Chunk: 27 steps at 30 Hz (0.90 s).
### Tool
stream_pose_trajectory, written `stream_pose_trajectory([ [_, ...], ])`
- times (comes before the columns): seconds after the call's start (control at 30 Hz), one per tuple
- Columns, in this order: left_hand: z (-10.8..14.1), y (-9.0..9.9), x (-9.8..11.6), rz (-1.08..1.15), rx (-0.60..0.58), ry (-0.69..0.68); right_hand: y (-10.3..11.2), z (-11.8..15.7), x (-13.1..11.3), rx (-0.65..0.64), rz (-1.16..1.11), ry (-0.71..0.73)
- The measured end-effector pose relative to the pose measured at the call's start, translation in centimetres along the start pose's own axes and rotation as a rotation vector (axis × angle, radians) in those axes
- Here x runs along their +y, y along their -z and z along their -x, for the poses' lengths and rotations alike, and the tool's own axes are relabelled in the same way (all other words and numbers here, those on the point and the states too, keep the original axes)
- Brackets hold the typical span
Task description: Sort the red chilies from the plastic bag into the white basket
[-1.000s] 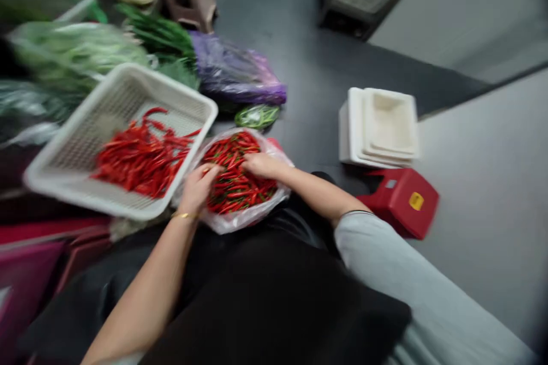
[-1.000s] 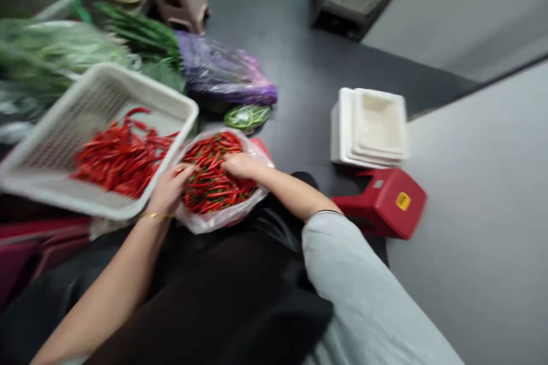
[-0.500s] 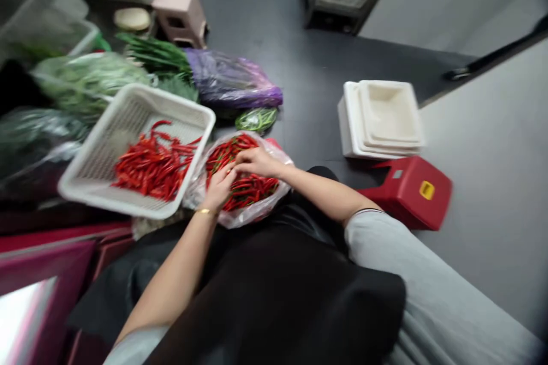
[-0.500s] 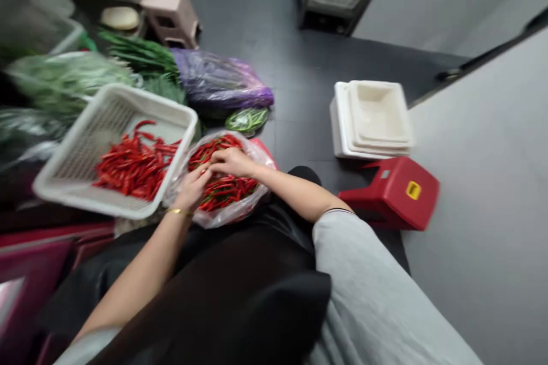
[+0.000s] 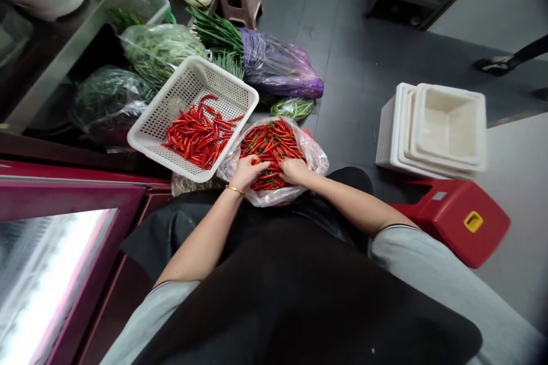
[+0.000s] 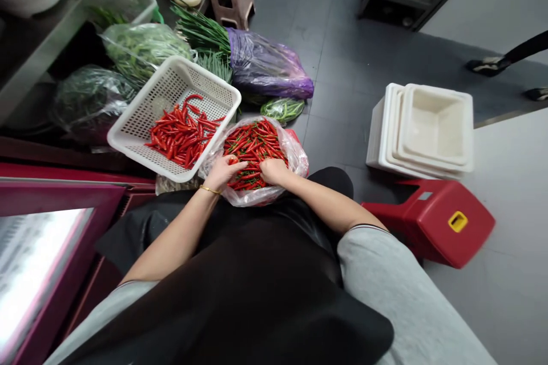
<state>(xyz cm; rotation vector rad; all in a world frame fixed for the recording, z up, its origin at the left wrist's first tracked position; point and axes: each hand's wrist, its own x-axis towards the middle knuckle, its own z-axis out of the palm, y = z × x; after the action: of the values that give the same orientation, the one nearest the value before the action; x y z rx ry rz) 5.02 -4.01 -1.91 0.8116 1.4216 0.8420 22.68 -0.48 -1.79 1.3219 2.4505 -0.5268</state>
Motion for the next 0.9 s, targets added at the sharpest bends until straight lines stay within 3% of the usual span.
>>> stream_pose_trajectory([
  [0.17, 0.1, -2.3, -0.6, 0.222, 0.032, -0.023, 1.3, 0.0, -1.3, 0.215, -0.044, 0.063],
  [0.33, 0.5, -2.5, -1.0, 0.355, -0.018, -0.004, 0.5, 0.8, -1.7, 0.23, -0.088, 0.111],
  [0.53, 2.5, -1.6, -1.0, 0.508, 0.063, -0.054, -0.9, 2.5, -4.5, 0.267, -0.243, 0.123],
  [0.67, 5.4, -0.8, -1.5, 0.536, 0.005, 0.057, -2.5, 4.5, -5.3, 0.278, -0.374, 0.283],
  [0.77, 7.1, -0.4, -2.2, 0.551, 0.037, 0.089, -3.4, 5.6, -5.9, 0.33, -0.369, 0.348],
  [0.83, 7.5, -0.4, -2.5, 0.557, 0.047, 0.078, -3.1, 6.0, -6.3, 0.35, -0.341, 0.432],
  [0.9, 7.2, -0.3, -2.7, 0.553, -0.054, 0.119, -1.7, 6.2, -6.4, 0.316, -0.282, 0.619],
])
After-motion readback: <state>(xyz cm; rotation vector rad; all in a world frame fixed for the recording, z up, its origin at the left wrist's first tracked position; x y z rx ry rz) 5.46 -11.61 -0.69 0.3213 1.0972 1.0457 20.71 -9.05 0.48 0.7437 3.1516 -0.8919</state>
